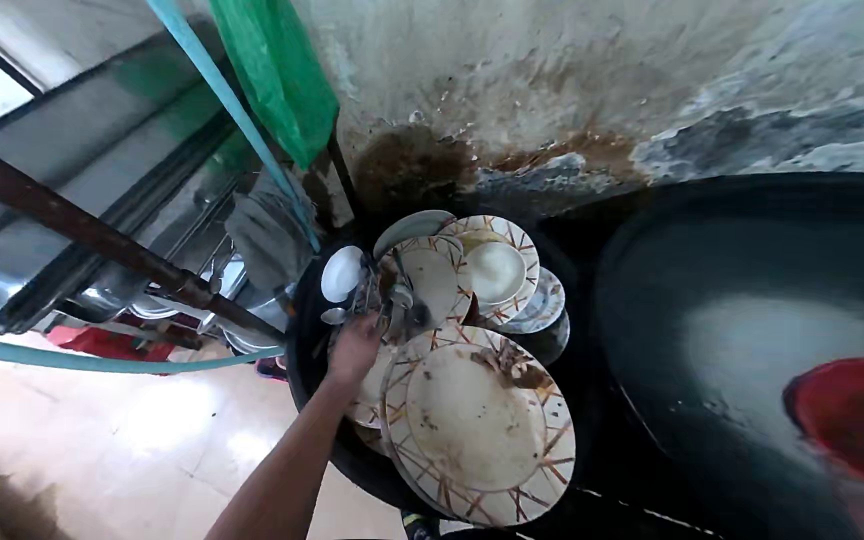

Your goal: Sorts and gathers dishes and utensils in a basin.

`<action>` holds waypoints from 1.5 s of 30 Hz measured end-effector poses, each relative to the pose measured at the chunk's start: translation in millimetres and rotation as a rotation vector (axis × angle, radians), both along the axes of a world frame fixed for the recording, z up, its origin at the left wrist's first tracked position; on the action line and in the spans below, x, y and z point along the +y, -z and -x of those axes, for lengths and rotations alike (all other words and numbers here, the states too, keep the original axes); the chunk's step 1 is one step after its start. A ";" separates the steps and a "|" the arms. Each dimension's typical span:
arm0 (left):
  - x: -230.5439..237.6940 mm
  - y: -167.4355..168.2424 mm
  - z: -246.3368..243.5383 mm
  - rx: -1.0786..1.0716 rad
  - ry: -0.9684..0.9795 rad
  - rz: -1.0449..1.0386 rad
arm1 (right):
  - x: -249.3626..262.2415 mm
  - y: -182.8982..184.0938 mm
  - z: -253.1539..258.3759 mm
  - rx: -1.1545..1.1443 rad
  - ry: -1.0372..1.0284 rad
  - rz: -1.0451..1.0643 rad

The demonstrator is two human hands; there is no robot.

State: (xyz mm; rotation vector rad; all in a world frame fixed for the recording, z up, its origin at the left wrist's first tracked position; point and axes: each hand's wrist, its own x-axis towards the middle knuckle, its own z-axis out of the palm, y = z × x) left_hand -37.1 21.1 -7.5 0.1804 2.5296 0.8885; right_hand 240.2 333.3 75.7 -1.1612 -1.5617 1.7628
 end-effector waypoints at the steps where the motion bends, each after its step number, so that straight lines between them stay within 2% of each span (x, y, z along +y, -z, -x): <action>1: 9.0 -1.7 11.5 0.028 0.015 -0.006 | 22.1 37.0 -19.0 0.153 -0.103 0.064; 2: 18.2 -1.5 24.5 0.067 0.034 0.002 | 36.4 69.3 -29.2 0.274 -0.164 0.091; 3: 27.9 -1.1 37.5 0.110 0.062 0.026 | 40.9 92.1 -33.3 0.303 -0.152 0.079; 6: 52.6 8.9 75.9 0.270 0.219 0.110 | 42.8 122.8 -35.8 0.111 -0.070 -0.149; 8: 63.9 17.6 95.5 0.292 0.332 0.163 | 40.9 119.1 -32.7 0.058 -0.019 -0.164; 10: 71.9 22.7 106.2 0.234 0.387 0.206 | 37.5 112.8 -23.0 0.040 0.092 -0.084; 13: 73.6 30.9 117.4 0.228 0.428 0.191 | 33.8 109.7 -22.1 0.077 0.084 -0.041; 17: 70.8 24.4 123.7 0.174 0.470 0.259 | 32.7 113.0 -23.1 0.070 0.126 0.021; 20: 64.6 16.5 124.9 0.121 0.400 0.213 | 26.9 105.9 -16.9 0.049 0.146 0.016; 24: 47.1 13.3 133.9 0.049 0.179 0.025 | 23.3 104.8 -13.9 0.057 0.206 0.033; 27: 37.3 2.7 131.9 -0.044 -0.013 -0.187 | 24.7 108.4 -15.8 0.024 0.170 0.033; 29: 37.4 -9.6 118.3 -0.083 -0.051 -0.292 | 30.3 116.0 -20.4 0.048 0.129 0.012; 31: 44.8 -28.6 84.2 -0.112 0.035 -0.313 | 33.7 121.5 -22.9 0.098 0.098 0.002; 34: 55.5 -53.2 7.8 -0.183 0.302 -0.278 | 38.3 128.0 -26.4 0.179 0.026 0.034; 37: 70.1 -48.9 -40.3 -0.204 0.506 -0.209 | 39.6 124.8 -27.4 0.191 -0.075 -0.002; 38: 72.5 -49.0 -44.1 -0.189 0.536 -0.203 | 41.4 125.1 -27.4 0.175 -0.085 -0.019; 40: 71.1 -44.7 -31.3 -0.083 0.459 -0.195 | 42.1 122.0 -26.6 0.085 -0.120 -0.081; 43: 58.5 3.7 23.4 0.156 0.224 -0.001 | 44.6 120.4 -28.7 -0.041 -0.194 -0.174; 45: 53.4 26.3 41.2 0.137 0.182 0.152 | 21.9 88.2 -16.5 -0.126 -0.218 -0.313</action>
